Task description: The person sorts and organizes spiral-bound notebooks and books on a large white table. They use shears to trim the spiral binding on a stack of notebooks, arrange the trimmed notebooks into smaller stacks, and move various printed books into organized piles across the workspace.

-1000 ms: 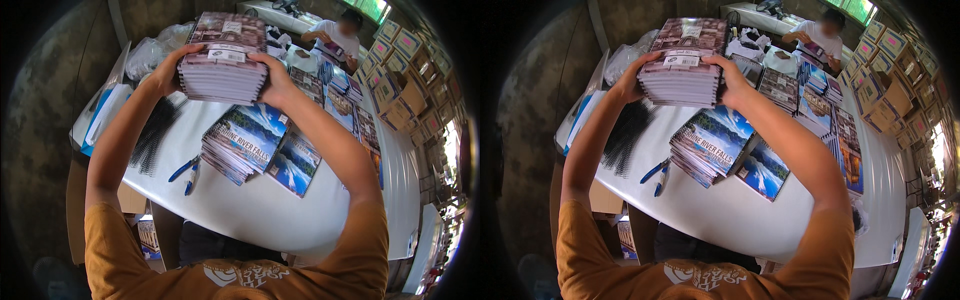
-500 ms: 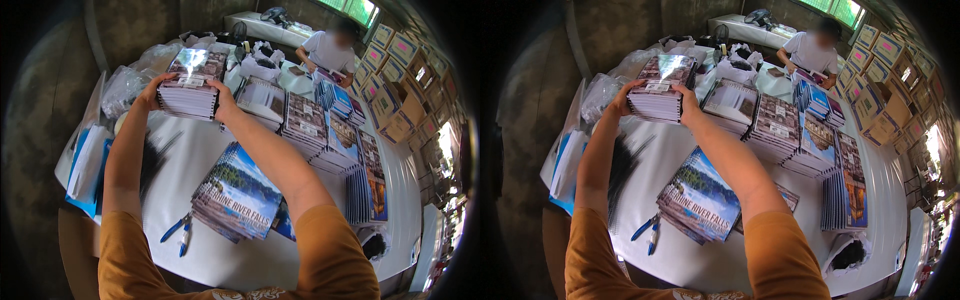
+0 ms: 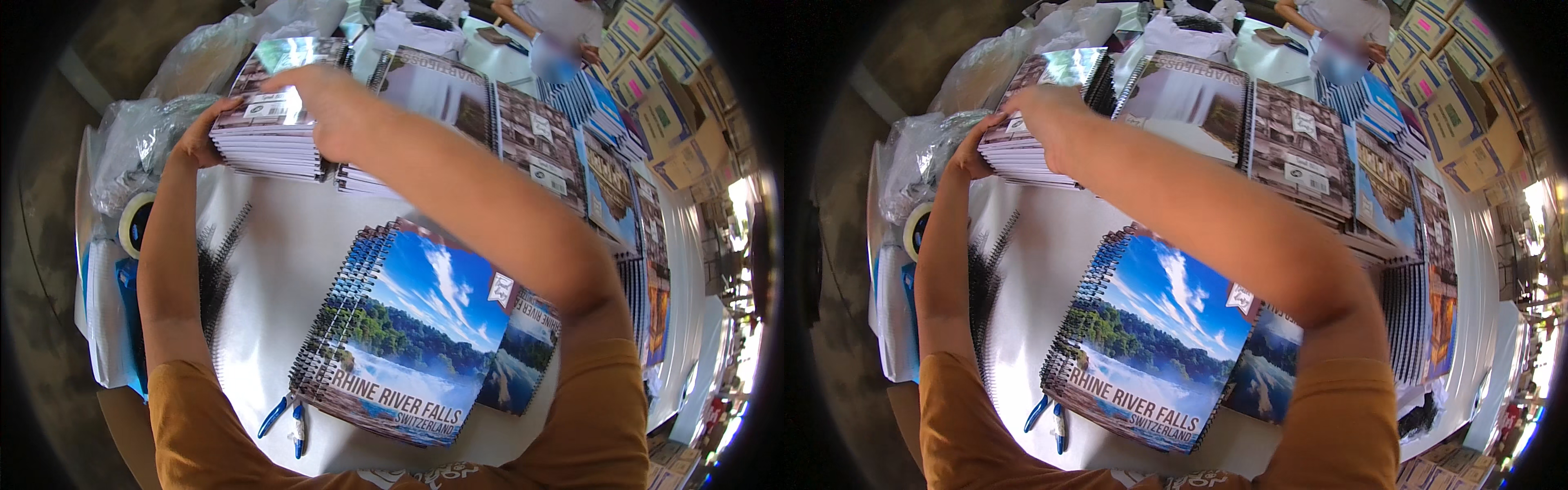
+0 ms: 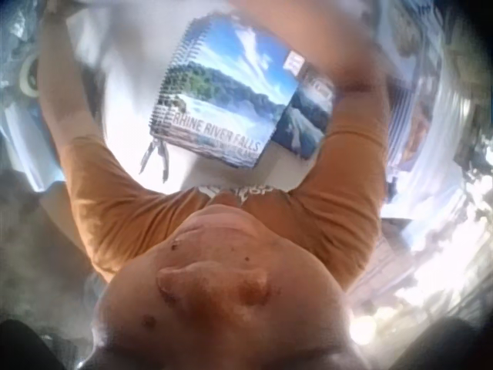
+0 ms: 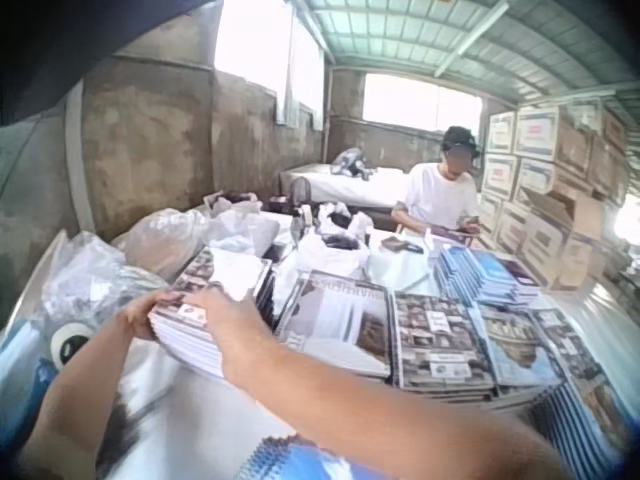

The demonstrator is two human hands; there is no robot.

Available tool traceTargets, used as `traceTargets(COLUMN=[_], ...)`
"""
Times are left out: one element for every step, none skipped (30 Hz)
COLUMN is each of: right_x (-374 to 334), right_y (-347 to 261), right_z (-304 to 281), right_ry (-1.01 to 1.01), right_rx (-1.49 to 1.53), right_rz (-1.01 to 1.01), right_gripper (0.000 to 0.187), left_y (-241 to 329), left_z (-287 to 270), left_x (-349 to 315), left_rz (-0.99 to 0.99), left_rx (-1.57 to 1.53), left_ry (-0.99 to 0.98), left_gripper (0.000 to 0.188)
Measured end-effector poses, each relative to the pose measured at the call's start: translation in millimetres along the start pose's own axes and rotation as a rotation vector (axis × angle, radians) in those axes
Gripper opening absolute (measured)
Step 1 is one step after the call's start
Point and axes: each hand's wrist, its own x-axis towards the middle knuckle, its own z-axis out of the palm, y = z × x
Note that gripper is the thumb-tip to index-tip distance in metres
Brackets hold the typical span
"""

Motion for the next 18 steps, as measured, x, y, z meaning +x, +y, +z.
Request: traceTargets(right_x=[-24, -47, -80, -110, -142, -169, -188, -207, -233, -259, -280, -295, -303, -307, -308, -302, -299, -299], right_y=[-23, -34, -48, -52, -56, -50, -39, -26, -6, 15, 31, 47, 61, 76, 90, 89, 87, 84], right_z=[-7, -21, -42, -59, -76, -93, -129, -165, -214, -253, -284, -305, -322, -336, -348, -334, -326, -320], right_ry=[-0.119, -0.181, -0.226, -0.165, -0.091, 0.064, 0.24, 0.477, 0.525, 0.557, 0.553, 0.542, 0.594, 0.642, 0.692, 0.617, 0.605, 0.605], right_rx=[-0.086, -0.276, -0.48, -0.542, -0.605, -0.504, -0.869, -1.213, -1.302, -1.328, -1.405, -1.462, -1.399, -1.328, -1.256, -1.303, -1.296, -1.3], right_rz=[-0.092, -0.282, -0.483, -0.583, -0.682, -0.673, -0.805, -0.902, -0.876, -0.717, -0.6, -0.484, -0.491, -0.498, -0.502, -0.497, -0.478, -0.449], right_gripper=[0.041, 0.039, 0.038, 0.038, 0.039, 0.039, 0.039, 0.038, 0.042, 0.033, 0.032, 0.032, 0.033, 0.034, 0.035, 0.04, 0.041, 0.043], left_y=[6, 2, 2, 3, 4, 6, 10, 13, 14, 13, 10, 11, 12, 10, 13, 12, 9, 8], left_z=[5, -11, -19, -23, -21, -17, -16, -20, -15, -5, -2, -3, -6, -11, -17, -19, -16, -3], left_x=[5, 5, 5, 7, 9, 2, 0, -5, 3, 9, 12, 10, 11, 13, 13, 9, 5, 2], left_rz=[-0.007, -0.008, -0.019, -0.028, -0.034, -0.027, -0.023, -0.024, -0.025, -0.043, -0.042, -0.045, -0.043, -0.053, -0.028, -0.021, -0.018, -0.014], left_rx=[0.024, 0.038, 0.054, 0.072, 0.089, 0.097, 0.102, 0.112, 0.115, 0.131, 0.116, 0.113, 0.112, 0.09, 0.1, 0.114, 0.127, 0.123], left_ry=[-0.042, -0.04, -0.033, -0.036, -0.04, -0.019, -0.019, -0.007, -0.032, -0.047, -0.04, -0.022, -0.004, 0.002, -0.019, -0.035, -0.062, -0.049], left_gripper=[0.068, 0.071, 0.072, 0.074, 0.075, 0.076, 0.076, 0.075, 0.075, 0.074, 0.074, 0.073, 0.073, 0.07, 0.067, 0.065, 0.063, 0.058])
